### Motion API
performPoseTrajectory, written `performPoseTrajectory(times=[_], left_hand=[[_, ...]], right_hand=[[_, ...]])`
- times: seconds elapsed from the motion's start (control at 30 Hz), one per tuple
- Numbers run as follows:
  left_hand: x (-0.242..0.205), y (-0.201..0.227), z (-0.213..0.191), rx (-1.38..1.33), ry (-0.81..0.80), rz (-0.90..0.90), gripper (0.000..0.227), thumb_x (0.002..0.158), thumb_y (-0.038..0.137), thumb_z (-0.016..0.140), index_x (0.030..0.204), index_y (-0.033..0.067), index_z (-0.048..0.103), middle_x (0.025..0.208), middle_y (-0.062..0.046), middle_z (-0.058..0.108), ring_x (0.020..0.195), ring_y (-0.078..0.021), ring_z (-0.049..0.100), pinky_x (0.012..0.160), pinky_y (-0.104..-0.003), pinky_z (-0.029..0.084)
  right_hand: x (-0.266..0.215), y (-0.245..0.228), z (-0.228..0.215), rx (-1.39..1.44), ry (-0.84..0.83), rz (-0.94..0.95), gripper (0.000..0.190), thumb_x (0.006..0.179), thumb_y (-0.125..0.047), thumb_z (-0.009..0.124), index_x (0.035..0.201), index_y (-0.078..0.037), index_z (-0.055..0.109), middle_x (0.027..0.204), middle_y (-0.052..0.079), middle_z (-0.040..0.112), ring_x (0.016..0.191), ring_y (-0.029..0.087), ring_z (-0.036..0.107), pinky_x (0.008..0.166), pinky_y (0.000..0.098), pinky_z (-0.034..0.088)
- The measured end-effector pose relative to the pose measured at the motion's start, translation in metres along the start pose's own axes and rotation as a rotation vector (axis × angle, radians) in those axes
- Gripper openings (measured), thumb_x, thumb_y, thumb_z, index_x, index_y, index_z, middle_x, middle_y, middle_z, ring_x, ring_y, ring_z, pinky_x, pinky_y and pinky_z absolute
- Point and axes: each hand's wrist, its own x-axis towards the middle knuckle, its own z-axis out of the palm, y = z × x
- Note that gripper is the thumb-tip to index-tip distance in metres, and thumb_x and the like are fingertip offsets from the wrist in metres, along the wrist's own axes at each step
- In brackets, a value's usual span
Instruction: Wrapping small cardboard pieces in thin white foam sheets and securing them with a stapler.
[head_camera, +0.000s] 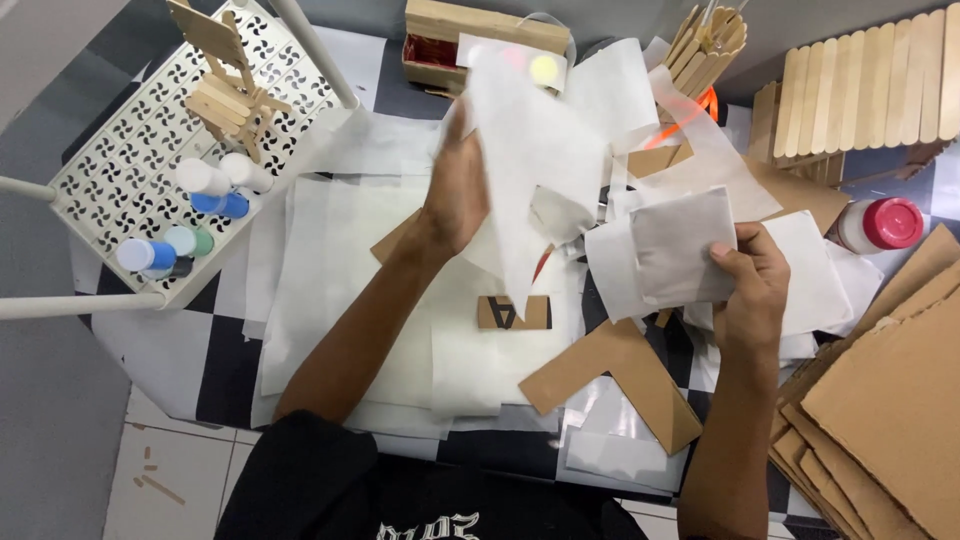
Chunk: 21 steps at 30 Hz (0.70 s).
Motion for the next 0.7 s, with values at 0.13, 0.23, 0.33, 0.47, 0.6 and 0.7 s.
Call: performPoseTrajectory(times=[0.13, 0.23, 0.33, 0.47, 0.6, 0.7], left_hand=[[-0.023, 0.016, 0.019, 0.534, 0.254, -0.154, 0.055, 0.079, 0.031, 0.075, 0.126, 0.0056, 0.064, 0.124, -0.008, 0.073, 0.118, -0.0208, 0.068, 0.106, -0.034, 0.055], [-0.025, 0.022, 0.019, 0.768, 0.303, -0.183, 0.053, 0.079, 0.041, 0.07, 0.122, 0.0091, 0.068, 0.12, -0.004, 0.075, 0.116, -0.0184, 0.071, 0.1, -0.031, 0.057], [-0.025, 0.029, 0.018, 0.678, 0.241, -0.098, 0.058, 0.08, 0.043, 0.069, 0.123, 0.0043, 0.066, 0.117, -0.01, 0.075, 0.111, -0.025, 0.073, 0.093, -0.033, 0.062], [-0.017, 0.012, -0.014, 0.576, 0.284, 0.069, 0.076, 0.085, 0.051, 0.055, 0.143, 0.0017, 0.046, 0.145, -0.014, 0.052, 0.137, -0.0249, 0.048, 0.116, -0.037, 0.038], [-0.018, 0.005, 0.008, 0.288, 0.05, 0.318, 0.04, 0.111, 0.043, 0.04, 0.135, 0.0147, 0.053, 0.125, -0.007, 0.061, 0.118, -0.0176, 0.059, 0.116, -0.04, 0.04], [-0.033, 0.031, 0.047, 0.374, 0.065, 0.254, 0.026, 0.102, 0.039, 0.057, 0.112, 0.0162, 0.05, 0.094, 0.002, 0.059, 0.091, -0.0093, 0.062, 0.095, -0.033, 0.054]], right_hand=[[-0.003, 0.0, 0.005, 0.014, 0.016, -0.023, 0.012, 0.092, -0.015, 0.063, 0.103, -0.011, 0.058, 0.09, -0.004, 0.057, 0.081, 0.01, 0.054, 0.069, 0.0217, 0.043], [-0.007, -0.005, 0.008, -0.02, 0.023, -0.063, 0.012, 0.092, -0.016, 0.061, 0.102, -0.012, 0.057, 0.087, -0.005, 0.054, 0.079, 0.008, 0.049, 0.069, 0.0217, 0.038], [-0.016, -0.02, 0.014, -0.174, 0.001, -0.201, 0.017, 0.097, -0.014, 0.058, 0.111, -0.004, 0.06, 0.109, 0.002, 0.058, 0.103, 0.015, 0.053, 0.089, 0.0269, 0.042], [-0.038, -0.039, 0.024, -0.168, 0.051, -0.41, 0.019, 0.094, -0.02, 0.06, 0.102, -0.003, 0.056, 0.126, 0.01, 0.05, 0.124, 0.024, 0.05, 0.103, 0.0364, 0.046], [-0.054, -0.019, 0.04, 0.267, -0.324, -0.245, 0.013, 0.09, -0.016, 0.062, 0.099, -0.006, 0.062, 0.123, 0.016, 0.057, 0.117, 0.024, 0.056, 0.102, 0.0414, 0.043], [-0.065, -0.044, 0.099, 0.371, -0.628, -0.18, 0.011, 0.088, -0.015, 0.064, 0.094, -0.005, 0.067, 0.143, 0.028, 0.057, 0.136, 0.039, 0.053, 0.109, 0.0517, 0.036]])
